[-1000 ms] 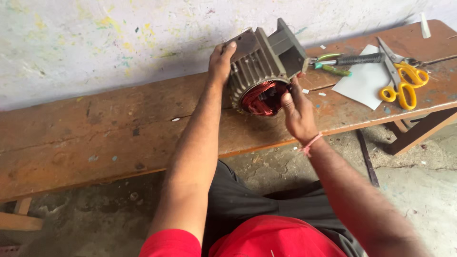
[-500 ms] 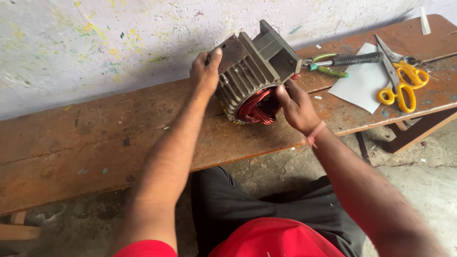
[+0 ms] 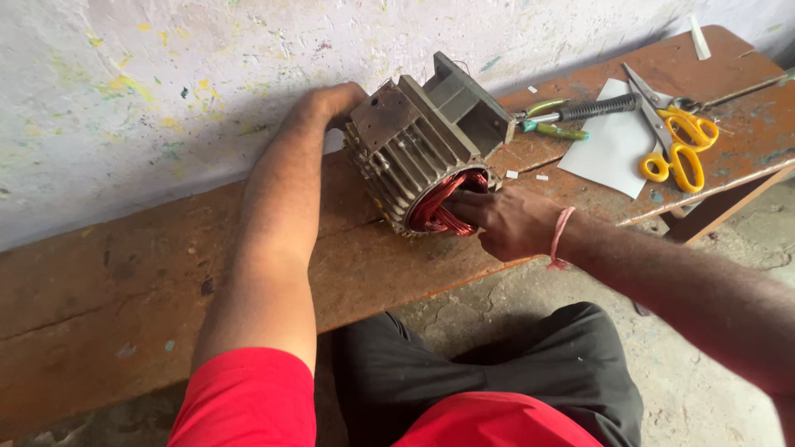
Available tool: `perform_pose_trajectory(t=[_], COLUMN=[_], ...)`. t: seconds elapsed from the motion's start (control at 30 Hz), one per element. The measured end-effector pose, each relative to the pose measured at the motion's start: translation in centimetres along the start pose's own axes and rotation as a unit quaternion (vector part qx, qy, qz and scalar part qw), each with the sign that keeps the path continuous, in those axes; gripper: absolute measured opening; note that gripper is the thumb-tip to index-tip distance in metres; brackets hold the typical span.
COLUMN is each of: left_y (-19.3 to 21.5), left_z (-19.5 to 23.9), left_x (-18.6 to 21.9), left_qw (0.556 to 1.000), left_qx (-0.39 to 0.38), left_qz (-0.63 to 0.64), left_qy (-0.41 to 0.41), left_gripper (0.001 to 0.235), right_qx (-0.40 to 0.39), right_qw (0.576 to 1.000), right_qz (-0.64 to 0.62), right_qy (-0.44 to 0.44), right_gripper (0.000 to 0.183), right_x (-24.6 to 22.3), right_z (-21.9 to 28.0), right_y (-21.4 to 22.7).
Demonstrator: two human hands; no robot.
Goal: The person repairs an electric motor by hand and using tools. The person cleans the motor's copper windings with a metal file and a plastic scraper, cuts a piece of white insulation paper with scissors, and inserts the paper into the motor housing.
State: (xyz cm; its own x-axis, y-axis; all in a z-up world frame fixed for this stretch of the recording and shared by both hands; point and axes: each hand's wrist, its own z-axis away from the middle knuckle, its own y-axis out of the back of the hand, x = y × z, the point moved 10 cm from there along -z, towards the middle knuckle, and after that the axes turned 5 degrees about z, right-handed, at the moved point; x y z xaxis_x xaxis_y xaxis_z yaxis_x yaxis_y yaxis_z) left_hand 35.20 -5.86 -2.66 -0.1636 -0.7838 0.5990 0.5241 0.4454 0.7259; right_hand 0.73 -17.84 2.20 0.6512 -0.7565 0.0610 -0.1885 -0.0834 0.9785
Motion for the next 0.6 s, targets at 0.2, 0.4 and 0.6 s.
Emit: perform_pose_trajectory(t=[0.2,0.4,0.6], left_y=[-1.5,-2.4,0.7], left_z=[-2.2,-3.8,-4.9], left_x=[2.5,3.4,3.8], left_qw=[0.998,0.999,0.982], left_qx=[-0.056,-0.015,0.077], left_qz=[-0.028,0.050,0.164], left_qy=[0.020,-0.005,-0.049], left_gripper=[0.034,0.031,0.029], right_qx=[-0.156,-0.111,-0.206], right_qw=[0.983,0.991,0.978], right_qz=[0.093,0.069,-0.020], right_qy=[-0.012,-0.028,-0.035], right_gripper=[0.053,0.056,0.069], right_x=[0.3,-0.7,0.2], right_z=[-1.1,0.3,0.1], right_y=[-1.9,-2.5,-1.5])
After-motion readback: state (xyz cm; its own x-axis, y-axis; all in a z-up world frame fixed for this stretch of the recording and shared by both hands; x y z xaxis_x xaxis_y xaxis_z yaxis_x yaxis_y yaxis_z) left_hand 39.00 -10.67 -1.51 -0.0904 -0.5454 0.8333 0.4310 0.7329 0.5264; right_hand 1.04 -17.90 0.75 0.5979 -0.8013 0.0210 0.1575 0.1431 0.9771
